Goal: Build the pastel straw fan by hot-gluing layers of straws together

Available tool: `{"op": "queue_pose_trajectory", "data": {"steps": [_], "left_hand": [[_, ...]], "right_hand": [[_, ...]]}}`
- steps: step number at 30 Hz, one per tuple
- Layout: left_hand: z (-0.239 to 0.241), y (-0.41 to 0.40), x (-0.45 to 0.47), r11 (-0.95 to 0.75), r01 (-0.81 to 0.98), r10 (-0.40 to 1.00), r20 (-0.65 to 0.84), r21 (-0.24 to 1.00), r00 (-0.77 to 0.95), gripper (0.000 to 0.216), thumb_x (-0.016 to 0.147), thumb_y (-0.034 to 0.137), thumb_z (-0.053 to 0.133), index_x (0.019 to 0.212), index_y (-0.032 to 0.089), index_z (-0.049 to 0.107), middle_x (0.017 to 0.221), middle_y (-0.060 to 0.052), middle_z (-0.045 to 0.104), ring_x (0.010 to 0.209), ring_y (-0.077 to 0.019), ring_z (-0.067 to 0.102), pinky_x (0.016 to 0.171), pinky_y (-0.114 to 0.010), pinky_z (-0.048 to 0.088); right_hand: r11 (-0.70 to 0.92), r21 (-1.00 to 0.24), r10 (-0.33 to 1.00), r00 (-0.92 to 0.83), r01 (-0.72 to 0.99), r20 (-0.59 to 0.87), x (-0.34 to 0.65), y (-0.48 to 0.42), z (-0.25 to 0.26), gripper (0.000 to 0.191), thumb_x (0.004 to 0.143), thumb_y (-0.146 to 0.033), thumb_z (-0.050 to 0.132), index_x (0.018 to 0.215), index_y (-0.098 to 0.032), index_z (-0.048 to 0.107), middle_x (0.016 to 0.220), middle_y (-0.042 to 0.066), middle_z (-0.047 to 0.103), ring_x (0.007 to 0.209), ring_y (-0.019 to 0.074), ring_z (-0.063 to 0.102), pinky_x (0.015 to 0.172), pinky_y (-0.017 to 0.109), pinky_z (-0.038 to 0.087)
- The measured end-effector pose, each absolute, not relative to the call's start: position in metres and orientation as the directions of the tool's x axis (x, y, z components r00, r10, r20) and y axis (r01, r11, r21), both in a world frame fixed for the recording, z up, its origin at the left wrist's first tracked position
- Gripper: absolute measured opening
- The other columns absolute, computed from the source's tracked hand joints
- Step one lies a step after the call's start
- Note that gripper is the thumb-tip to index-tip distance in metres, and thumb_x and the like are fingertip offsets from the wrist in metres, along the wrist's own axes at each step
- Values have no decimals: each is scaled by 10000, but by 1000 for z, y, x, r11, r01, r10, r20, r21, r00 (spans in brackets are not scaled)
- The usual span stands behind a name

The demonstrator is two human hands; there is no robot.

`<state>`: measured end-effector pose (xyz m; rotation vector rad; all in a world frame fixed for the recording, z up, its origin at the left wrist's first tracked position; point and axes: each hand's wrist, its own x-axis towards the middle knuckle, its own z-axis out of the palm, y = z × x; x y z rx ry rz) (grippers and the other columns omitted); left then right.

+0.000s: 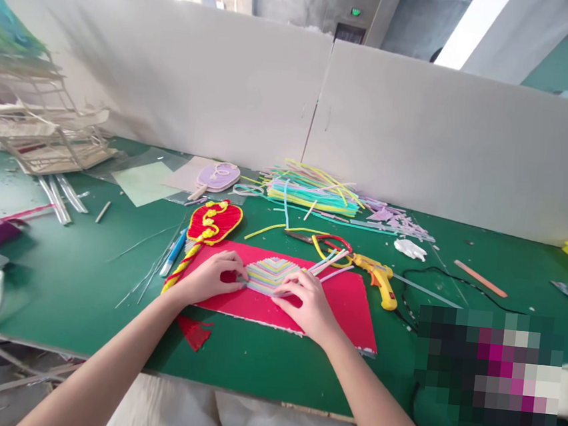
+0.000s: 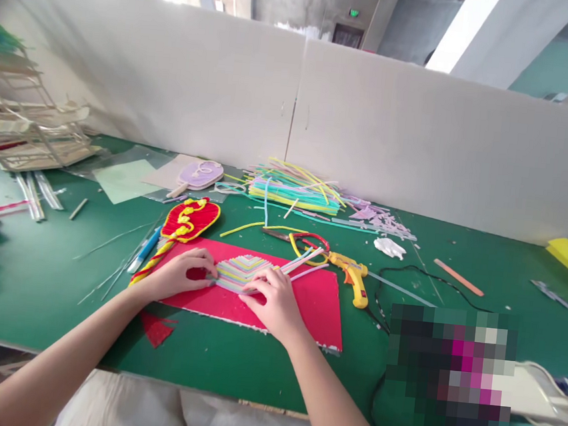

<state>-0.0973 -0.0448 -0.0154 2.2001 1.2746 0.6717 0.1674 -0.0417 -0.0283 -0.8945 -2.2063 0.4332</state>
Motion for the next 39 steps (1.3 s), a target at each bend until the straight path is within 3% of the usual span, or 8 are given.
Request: {"op": "queue_pose_trajectory", "data": {"steps": [18, 29, 39], "left_hand": [[-16, -46, -97, -428, 619, 883, 160, 659, 441, 140, 844, 310, 598, 883, 208, 686, 950, -47, 612, 908, -190, 592, 852, -317, 473], [-15, -46, -108, -450, 591, 871, 184, 669, 455, 197, 863, 351, 563, 898, 198, 682, 950, -53, 630, 879, -179, 625, 835, -316, 502], [-13, -46, -111, -461, 613, 875, 210, 642, 437, 205, 856, 367, 568, 882, 207, 693, 927, -52, 660, 854, -178, 638, 801, -307, 519]], "right_hand": [[698, -531, 716, -481, 481, 507, 169, -38, -34, 48, 818, -293, 685, 838, -250, 691, 880, 31, 617, 890, 195, 598, 823, 379, 462], [674, -520, 738, -460, 524, 493, 168, -37, -34, 82, 744, -271, 760, 801, -246, 706, 883, 29, 636, 931, 207, 600, 861, 384, 452], [678, -545, 735, -474, 494, 485, 171, -34, -41, 71, 782, -307, 724, 827, -257, 701, 890, 28, 628, 920, 202, 599, 845, 386, 459]]}}
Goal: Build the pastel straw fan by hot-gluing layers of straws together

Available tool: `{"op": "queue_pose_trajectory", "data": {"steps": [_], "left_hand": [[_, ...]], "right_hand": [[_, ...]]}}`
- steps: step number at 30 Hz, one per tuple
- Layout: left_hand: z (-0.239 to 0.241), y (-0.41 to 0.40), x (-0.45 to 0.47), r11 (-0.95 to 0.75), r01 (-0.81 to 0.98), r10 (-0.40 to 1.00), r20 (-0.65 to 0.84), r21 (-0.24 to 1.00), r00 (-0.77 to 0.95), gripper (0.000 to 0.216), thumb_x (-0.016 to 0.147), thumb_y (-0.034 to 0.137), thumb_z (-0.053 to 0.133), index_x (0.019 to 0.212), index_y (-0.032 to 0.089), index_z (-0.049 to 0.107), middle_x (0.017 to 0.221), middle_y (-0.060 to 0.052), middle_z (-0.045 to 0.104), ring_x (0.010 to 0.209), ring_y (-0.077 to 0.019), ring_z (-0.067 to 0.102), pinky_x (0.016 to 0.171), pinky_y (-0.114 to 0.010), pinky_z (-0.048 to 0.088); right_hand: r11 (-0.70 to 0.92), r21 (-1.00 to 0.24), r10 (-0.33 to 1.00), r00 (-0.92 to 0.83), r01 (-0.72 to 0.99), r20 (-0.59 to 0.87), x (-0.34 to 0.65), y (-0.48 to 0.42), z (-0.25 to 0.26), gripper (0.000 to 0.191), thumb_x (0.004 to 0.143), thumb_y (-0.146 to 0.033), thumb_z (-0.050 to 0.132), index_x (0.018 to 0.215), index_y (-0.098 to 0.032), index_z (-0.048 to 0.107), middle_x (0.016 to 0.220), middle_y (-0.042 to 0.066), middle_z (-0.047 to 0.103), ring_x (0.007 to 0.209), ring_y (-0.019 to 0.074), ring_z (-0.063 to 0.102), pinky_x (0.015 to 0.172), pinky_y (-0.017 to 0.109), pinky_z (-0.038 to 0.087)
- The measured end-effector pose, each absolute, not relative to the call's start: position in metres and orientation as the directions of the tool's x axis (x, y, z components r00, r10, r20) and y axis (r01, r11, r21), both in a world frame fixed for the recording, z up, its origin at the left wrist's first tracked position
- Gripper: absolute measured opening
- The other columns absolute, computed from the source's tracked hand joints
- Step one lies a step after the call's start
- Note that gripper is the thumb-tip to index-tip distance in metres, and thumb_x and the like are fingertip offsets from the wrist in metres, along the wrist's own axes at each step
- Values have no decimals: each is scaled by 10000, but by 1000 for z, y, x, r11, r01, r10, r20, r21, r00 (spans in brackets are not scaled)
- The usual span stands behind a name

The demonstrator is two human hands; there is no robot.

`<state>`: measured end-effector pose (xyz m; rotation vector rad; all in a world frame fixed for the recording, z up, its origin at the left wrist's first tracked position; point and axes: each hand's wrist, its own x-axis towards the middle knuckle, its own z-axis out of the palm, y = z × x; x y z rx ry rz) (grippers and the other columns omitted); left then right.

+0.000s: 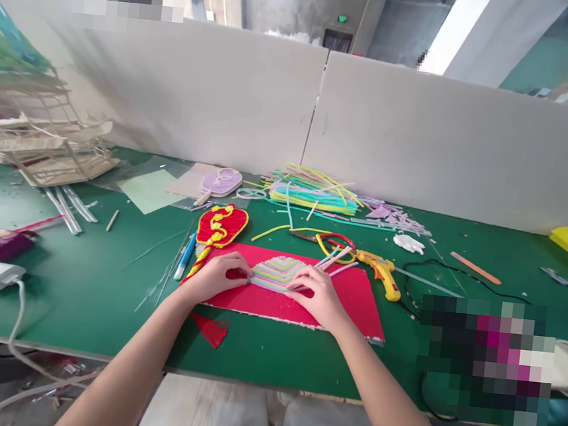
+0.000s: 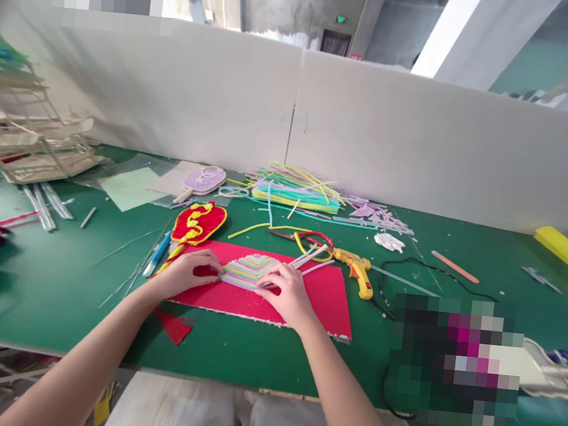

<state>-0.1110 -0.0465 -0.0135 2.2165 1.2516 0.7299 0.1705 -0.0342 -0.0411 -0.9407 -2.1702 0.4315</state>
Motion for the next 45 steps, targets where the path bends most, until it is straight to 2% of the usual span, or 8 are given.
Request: {"op": "queue_pose_trajectory", "data": {"steps": [16, 24, 29, 35, 38, 43, 45], "left_hand": [[-17, -46, -117, -472, 657, 873, 210, 588, 440, 220, 894, 346, 517, 892, 225, 700, 939, -35, 653, 855, -152, 644, 819, -278, 523], [1, -65, -85, -412, 738, 899, 368, 534, 236, 214, 926, 317, 493, 970, 202, 668, 971, -59, 648, 885, -183, 625, 785, -305, 512], [14, -58, -48, -479, 764, 875, 301, 432, 379, 186, 927, 262, 500, 1002, 198, 658, 1018, -68, 651, 931, -209, 620, 822, -351, 508], [16, -42, -28, -592, 755, 803, 284, 283, 524, 219, 940, 192, 452, 869, 187, 660, 960, -65, 644, 871, -207, 610, 784, -355, 495], [3, -41, -27, -573, 748, 816, 314, 334, 485, 214, 950, 223, 439, 946, 193, 650, 985, -64, 646, 925, -213, 606, 848, -378, 481], [-14, -34, -30, -386, 823, 912, 308, 418, 272, 287, 952, 254, 397, 1165, 210, 583, 1223, -98, 601, 1087, -262, 577, 949, -454, 453], [-17, -30, -33, -336, 826, 934, 275, 452, 229, 309, 950, 254, 383, 1183, 201, 578, 1216, -100, 608, 1101, -268, 577, 969, -459, 446]], "right_hand": [[668, -569, 743, -462, 480, 483, 169, -38, -35, 70, 805, -313, 700, 848, -257, 700, 873, 27, 623, 914, 198, 596, 847, 390, 475], [587, -558, 778, -217, 586, 590, 188, -30, -32, 97, 881, -274, 601, 837, -237, 678, 827, 36, 645, 839, 194, 608, 813, 369, 500], [523, -592, 812, -146, 614, 566, 199, -24, -29, 117, 892, -292, 582, 845, -241, 676, 828, 36, 649, 834, 194, 616, 801, 356, 513], [559, -650, 829, -335, 516, 447, 199, -26, -23, 76, 858, -299, 638, 854, -245, 690, 859, 31, 644, 884, 189, 610, 830, 346, 520], [562, -662, 826, -374, 496, 421, 203, -27, -23, 57, 841, -289, 660, 864, -249, 693, 889, 29, 640, 924, 192, 605, 864, 357, 513], [542, -645, 841, -356, 539, 409, 210, -27, -21, 52, 838, -297, 662, 850, -257, 694, 870, 23, 639, 915, 199, 608, 874, 381, 508], [537, -634, 843, -366, 557, 393, 213, -27, -20, 51, 835, -298, 665, 847, -259, 694, 878, 21, 638, 921, 199, 610, 878, 379, 509]]}}
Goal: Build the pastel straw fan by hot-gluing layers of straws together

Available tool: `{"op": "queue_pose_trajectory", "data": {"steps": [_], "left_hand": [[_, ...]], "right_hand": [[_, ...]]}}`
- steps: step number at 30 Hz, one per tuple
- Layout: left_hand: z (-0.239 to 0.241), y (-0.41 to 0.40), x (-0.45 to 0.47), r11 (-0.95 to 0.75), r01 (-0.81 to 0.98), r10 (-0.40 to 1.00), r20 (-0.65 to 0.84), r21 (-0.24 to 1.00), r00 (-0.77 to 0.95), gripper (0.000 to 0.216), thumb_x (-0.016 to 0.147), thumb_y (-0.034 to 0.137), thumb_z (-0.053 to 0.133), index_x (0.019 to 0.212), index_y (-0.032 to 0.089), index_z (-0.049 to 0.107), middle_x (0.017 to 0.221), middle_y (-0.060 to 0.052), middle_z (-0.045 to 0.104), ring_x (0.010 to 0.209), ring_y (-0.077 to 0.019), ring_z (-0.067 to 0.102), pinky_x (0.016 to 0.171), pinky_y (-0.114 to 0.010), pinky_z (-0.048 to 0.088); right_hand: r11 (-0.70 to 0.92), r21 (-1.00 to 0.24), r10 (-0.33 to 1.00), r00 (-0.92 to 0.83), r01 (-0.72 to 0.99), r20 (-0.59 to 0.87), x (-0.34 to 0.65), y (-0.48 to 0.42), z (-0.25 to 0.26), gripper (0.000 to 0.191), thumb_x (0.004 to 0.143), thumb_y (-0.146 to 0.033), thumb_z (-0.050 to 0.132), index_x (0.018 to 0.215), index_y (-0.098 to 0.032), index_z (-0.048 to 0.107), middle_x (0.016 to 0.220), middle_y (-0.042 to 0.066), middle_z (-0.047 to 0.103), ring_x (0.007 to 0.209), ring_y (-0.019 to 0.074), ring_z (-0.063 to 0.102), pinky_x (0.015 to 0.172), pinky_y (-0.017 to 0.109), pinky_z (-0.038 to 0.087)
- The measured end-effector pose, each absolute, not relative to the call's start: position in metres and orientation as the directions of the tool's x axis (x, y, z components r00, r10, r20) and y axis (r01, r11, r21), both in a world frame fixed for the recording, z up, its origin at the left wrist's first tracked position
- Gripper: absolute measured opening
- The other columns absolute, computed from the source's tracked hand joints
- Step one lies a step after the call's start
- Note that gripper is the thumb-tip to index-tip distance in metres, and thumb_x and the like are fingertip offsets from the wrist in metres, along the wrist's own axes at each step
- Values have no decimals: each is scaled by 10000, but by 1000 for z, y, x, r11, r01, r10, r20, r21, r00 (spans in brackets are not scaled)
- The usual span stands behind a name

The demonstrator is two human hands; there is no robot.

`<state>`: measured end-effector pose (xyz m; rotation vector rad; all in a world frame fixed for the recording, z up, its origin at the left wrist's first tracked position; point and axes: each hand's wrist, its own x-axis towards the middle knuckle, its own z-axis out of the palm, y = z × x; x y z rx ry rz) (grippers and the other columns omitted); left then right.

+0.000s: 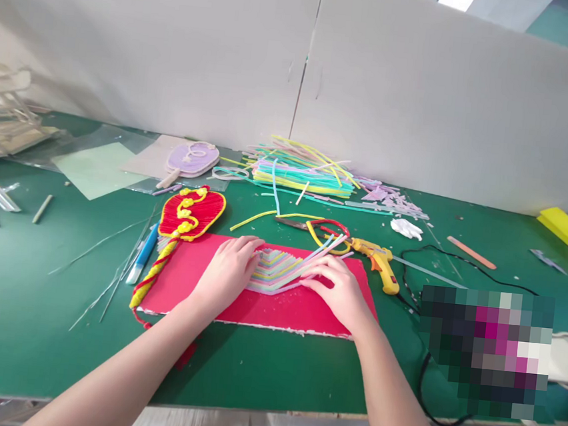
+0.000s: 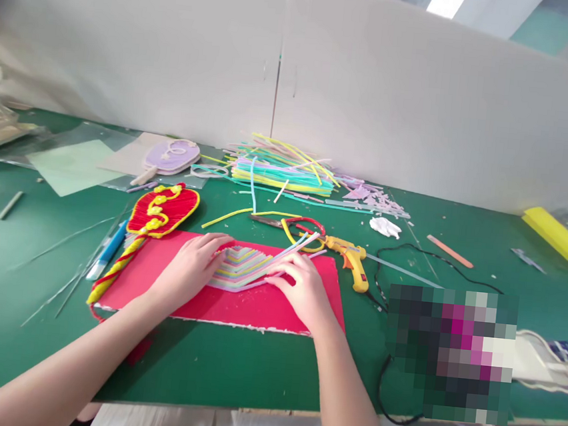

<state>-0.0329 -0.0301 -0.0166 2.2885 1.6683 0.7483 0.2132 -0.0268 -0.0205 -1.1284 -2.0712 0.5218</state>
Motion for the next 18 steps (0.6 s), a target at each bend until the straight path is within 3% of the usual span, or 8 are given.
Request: {"op": "queue_pose_trajectory", "data": {"steps": [6, 11, 18], "left_hand": [[-17, -26, -40, -273, 784, 960, 204, 558, 189, 298, 927, 266, 406, 1074, 169, 646, 1130, -99, 611, 1013, -251, 598, 920, -408, 488], [-22, -25, -42, -327, 759, 942, 261, 563, 213, 302, 925, 227, 376, 982, 170, 668, 1070, -98, 623, 951, -231, 611, 885, -390, 502], [-28, -20, -46, -374, 752, 924, 287, 542, 252, 298, 926, 185, 360, 974, 183, 655, 1085, -91, 630, 977, -223, 599, 942, -415, 463]], "right_hand": [[506, -632, 861, -387, 588, 330, 218, -24, -21, 57, 849, -263, 644, 813, -246, 684, 886, 20, 627, 926, 197, 603, 880, 376, 500], [540, -635, 839, -416, 552, 352, 216, -24, -23, 93, 872, -227, 610, 804, -235, 673, 871, 20, 639, 882, 188, 598, 844, 365, 499], [601, -518, 799, -468, 609, 377, 217, -23, -29, 77, 869, -217, 620, 802, -233, 655, 868, 15, 662, 881, 196, 583, 843, 391, 457]]}}
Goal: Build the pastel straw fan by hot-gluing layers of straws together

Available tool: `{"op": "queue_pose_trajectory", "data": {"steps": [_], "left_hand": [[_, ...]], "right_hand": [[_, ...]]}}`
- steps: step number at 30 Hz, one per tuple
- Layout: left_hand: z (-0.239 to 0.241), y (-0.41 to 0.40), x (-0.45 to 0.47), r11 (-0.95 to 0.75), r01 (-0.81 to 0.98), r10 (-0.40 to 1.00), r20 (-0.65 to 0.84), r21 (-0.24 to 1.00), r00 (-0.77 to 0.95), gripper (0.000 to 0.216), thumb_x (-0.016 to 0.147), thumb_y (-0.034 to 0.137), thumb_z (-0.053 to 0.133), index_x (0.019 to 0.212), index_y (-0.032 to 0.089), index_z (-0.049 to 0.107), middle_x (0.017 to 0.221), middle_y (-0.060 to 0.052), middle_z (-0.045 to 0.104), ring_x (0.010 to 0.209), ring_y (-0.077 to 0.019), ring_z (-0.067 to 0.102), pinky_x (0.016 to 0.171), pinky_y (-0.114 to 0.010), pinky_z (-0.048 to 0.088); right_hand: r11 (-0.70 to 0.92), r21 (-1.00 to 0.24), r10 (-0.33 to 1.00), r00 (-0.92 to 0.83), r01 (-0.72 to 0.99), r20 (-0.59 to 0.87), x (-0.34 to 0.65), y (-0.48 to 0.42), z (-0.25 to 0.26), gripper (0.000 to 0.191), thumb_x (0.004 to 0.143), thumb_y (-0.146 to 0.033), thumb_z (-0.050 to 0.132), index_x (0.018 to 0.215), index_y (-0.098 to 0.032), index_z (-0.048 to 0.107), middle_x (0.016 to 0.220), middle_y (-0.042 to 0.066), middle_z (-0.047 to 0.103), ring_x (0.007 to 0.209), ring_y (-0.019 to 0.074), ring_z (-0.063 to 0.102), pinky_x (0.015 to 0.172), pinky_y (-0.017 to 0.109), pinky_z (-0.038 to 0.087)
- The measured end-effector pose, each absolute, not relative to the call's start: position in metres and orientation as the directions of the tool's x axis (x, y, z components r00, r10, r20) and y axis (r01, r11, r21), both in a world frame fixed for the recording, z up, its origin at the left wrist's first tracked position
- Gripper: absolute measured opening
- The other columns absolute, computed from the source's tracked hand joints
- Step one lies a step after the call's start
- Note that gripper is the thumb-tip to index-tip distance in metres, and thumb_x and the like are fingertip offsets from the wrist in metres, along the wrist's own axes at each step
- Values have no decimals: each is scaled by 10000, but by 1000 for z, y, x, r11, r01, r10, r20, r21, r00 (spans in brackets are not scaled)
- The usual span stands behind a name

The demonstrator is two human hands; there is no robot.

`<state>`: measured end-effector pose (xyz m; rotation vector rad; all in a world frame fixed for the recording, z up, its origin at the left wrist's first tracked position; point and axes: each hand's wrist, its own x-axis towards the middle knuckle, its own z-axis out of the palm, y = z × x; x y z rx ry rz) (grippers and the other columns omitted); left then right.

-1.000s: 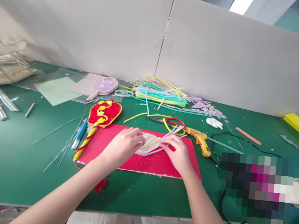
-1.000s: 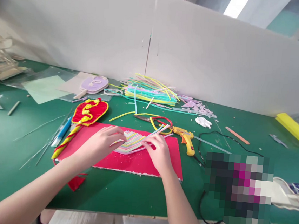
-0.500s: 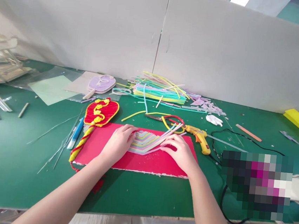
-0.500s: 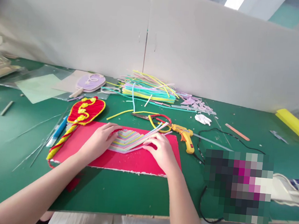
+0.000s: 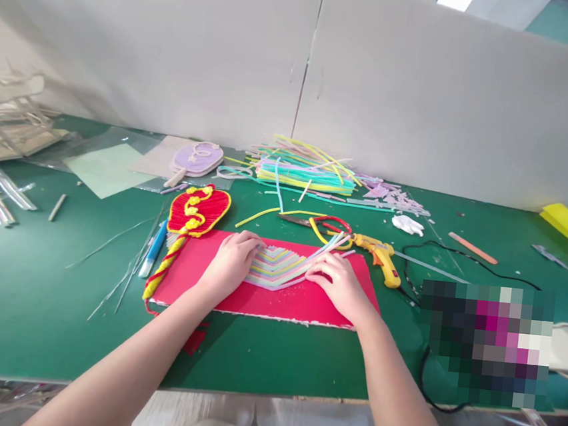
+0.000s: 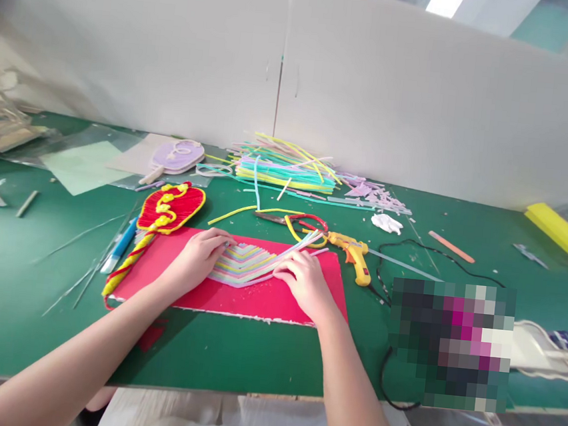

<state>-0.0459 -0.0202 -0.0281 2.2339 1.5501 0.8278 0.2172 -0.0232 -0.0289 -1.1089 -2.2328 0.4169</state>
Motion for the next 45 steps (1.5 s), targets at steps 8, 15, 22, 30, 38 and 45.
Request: {"op": "queue_pose_trajectory", "data": {"steps": [8, 15, 22, 30, 38, 45], "left_hand": [[-20, -25, -50, -397, 761, 917, 256, 513, 306, 297, 940, 191, 371, 1019, 214, 657, 1092, -58, 653, 1023, -199, 598, 1096, -517, 301], [-5, -73, -45, -434, 803, 896, 291, 409, 336, 396, 971, 237, 336, 1338, 218, 485, 1383, -93, 536, 1285, -233, 480, 1106, -509, 332], [-24, -123, -41, -495, 828, 855, 316, 264, 411, 601, 940, 343, 446, 1492, 247, 228, 1470, -118, 424, 1318, -280, 447, 1074, -499, 391], [-14, -112, -48, -504, 822, 841, 369, 266, 396, 303, 961, 235, 392, 1212, 227, 562, 1286, -101, 599, 1144, -258, 583, 996, -473, 449], [4, -71, -56, -635, 726, 772, 257, 263, 582, 276, 971, 223, 389, 1000, 241, 664, 990, -45, 666, 895, -199, 590, 851, -372, 456], [-7, -70, -53, -608, 708, 794, 255, 358, 552, 249, 972, 268, 427, 968, 242, 675, 965, -27, 664, 881, -176, 573, 815, -332, 415]], "right_hand": [[603, -454, 795, -452, 656, 404, 207, -48, -17, 94, 885, -223, 602, 801, -227, 646, 853, 18, 654, 858, 187, 590, 793, 354, 429], [592, -431, 794, -398, 681, 460, 202, -61, -22, 123, 906, -260, 573, 814, -235, 651, 837, 26, 654, 823, 187, 578, 770, 347, 424], [588, -461, 792, -358, 664, 494, 198, -62, -30, 98, 889, -241, 597, 821, -242, 668, 824, 26, 659, 837, 188, 600, 787, 352, 450], [568, -529, 817, -356, 630, 454, 200, -61, -32, 94, 886, -220, 596, 822, -241, 662, 833, 33, 650, 846, 195, 598, 779, 360, 482], [548, -554, 833, -345, 627, 433, 200, -62, -32, 91, 892, -229, 589, 838, -240, 662, 849, 37, 649, 852, 195, 595, 790, 367, 488], [555, -562, 828, -342, 613, 445, 200, -62, -32, 97, 896, -217, 579, 846, -237, 659, 849, 39, 642, 862, 190, 601, 796, 365, 507]]}}
